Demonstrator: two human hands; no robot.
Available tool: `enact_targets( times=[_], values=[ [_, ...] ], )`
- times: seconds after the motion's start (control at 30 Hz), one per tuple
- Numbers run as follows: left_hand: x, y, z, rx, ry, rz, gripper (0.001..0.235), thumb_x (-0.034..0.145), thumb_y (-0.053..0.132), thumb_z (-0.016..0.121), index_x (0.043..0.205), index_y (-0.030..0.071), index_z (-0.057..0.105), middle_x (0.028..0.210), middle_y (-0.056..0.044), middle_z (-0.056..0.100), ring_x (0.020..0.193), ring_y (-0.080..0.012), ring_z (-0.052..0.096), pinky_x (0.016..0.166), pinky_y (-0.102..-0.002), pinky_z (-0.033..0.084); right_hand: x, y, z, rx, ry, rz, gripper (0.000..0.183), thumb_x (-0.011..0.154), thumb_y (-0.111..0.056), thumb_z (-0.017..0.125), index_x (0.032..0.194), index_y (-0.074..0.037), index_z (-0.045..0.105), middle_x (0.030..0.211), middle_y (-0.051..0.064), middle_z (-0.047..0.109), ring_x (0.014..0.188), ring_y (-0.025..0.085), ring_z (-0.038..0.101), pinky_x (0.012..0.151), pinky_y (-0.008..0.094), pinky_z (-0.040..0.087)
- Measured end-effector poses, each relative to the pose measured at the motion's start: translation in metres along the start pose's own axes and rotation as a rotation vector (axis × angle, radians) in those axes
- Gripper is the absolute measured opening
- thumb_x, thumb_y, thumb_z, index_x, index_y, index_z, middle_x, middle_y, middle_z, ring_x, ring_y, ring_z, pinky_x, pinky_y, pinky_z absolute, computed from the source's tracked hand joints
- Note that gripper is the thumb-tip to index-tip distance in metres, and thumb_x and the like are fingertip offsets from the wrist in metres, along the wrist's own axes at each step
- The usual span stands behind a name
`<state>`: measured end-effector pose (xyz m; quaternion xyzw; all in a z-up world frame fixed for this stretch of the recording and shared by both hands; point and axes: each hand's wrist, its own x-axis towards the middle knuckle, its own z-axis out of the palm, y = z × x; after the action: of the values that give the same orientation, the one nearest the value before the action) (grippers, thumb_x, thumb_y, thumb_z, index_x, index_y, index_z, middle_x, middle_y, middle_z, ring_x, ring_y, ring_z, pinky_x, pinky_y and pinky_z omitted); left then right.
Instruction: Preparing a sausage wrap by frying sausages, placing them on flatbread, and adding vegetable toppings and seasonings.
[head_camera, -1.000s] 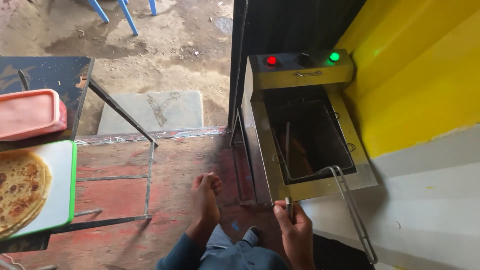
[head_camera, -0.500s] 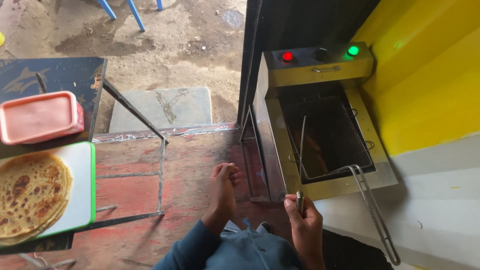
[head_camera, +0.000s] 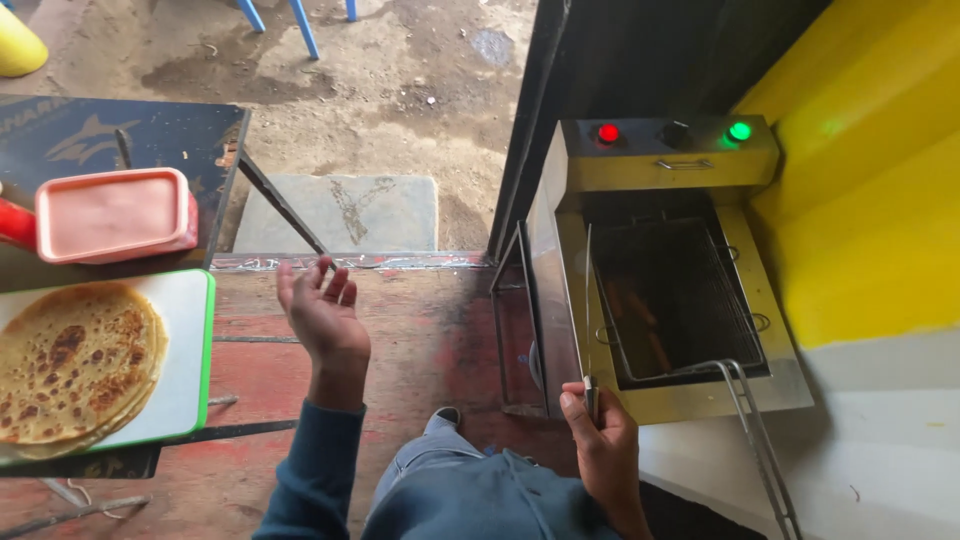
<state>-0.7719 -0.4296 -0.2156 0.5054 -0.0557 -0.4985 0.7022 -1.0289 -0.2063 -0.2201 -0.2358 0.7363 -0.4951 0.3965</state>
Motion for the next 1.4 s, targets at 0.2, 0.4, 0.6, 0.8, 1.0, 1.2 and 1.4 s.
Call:
enact_targets(
  times=[0.2, 0.4, 0.6, 0.8, 1.0, 1.2, 1.4],
  values=[
    [0.0, -0.013, -0.013, 0.015, -0.038, 0.027, 0.076, 0.097, 0.023, 0.054, 0.169, 0.013, 0.035, 0.114, -0.008, 0.071, 0.088, -0.0146, 0.066, 0.072, -0.023, 0.052, 0.009, 0.005, 0.005, -0.106, -0.056, -0.043, 0.017, 0.093, -0.026, 0.077, 0.097, -0.01, 0.082, 0.07, 0.0, 0.062, 0.065, 0.014, 0.052, 0.063, 0.03, 0.045],
    [-0.057, -0.08, -0.018, 0.224, -0.302, -0.436, 0.022, 0.093, 0.009, 0.062, 0.114, 0.005, 0.067, 0.08, -0.004, 0.061, 0.064, -0.0104, 0.049, 0.055, -0.022, 0.036, 0.008, -0.002, 0.005, -0.154, -0.051, -0.002, 0.02, 0.093, -0.029, 0.075, 0.098, -0.011, 0.083, 0.079, 0.001, 0.071, 0.075, 0.016, 0.061, 0.072, 0.031, 0.052],
    [-0.105, -0.084, -0.003, 0.523, -0.427, -0.519, 0.04, 0.098, 0.019, 0.06, 0.131, 0.002, 0.074, 0.101, -0.013, 0.078, 0.087, -0.0191, 0.068, 0.074, -0.03, 0.052, 0.006, 0.005, -0.001, -0.102, -0.043, 0.051, 0.019, 0.095, -0.026, 0.076, 0.102, -0.009, 0.081, 0.069, 0.004, 0.063, 0.06, 0.017, 0.051, 0.059, 0.032, 0.046],
    [-0.12, -0.076, 0.009, 0.598, -0.472, -0.549, 0.036, 0.097, 0.019, 0.062, 0.127, 0.003, 0.076, 0.096, -0.01, 0.076, 0.086, -0.0181, 0.067, 0.079, -0.031, 0.051, 0.0, 0.013, -0.008, -0.01, 0.012, 0.031, 0.016, 0.095, -0.022, 0.077, 0.1, -0.008, 0.082, 0.065, 0.001, 0.052, 0.058, 0.014, 0.043, 0.056, 0.03, 0.039],
    [-0.135, -0.086, 0.001, 0.626, -0.519, -0.555, 0.033, 0.098, 0.017, 0.06, 0.123, 0.005, 0.077, 0.096, -0.008, 0.076, 0.084, -0.0155, 0.066, 0.075, -0.029, 0.048, -0.012, 0.017, -0.022, -0.01, 0.051, 0.07, 0.017, 0.096, -0.022, 0.076, 0.102, -0.007, 0.082, 0.066, 0.002, 0.049, 0.058, 0.016, 0.042, 0.056, 0.032, 0.039],
    [-0.159, -0.102, -0.019, 0.65, -0.495, -0.553, 0.03, 0.096, 0.022, 0.06, 0.117, 0.01, 0.077, 0.096, -0.006, 0.078, 0.088, -0.0164, 0.068, 0.08, -0.031, 0.049, -0.019, 0.024, -0.039, -0.042, 0.015, 0.047, 0.018, 0.095, -0.022, 0.077, 0.104, -0.008, 0.082, 0.08, 0.004, 0.069, 0.075, 0.018, 0.058, 0.074, 0.032, 0.049],
    [-0.172, -0.109, -0.061, 0.515, -0.354, -0.463, 0.024, 0.092, 0.017, 0.067, 0.11, 0.005, 0.077, 0.09, -0.01, 0.077, 0.073, -0.0141, 0.065, 0.066, -0.025, 0.049, -0.016, 0.021, -0.015, -0.004, -0.241, -0.124, 0.008, 0.095, -0.019, 0.075, 0.097, -0.012, 0.08, 0.063, -0.004, 0.046, 0.055, 0.008, 0.036, 0.051, 0.027, 0.033]
  ],
)
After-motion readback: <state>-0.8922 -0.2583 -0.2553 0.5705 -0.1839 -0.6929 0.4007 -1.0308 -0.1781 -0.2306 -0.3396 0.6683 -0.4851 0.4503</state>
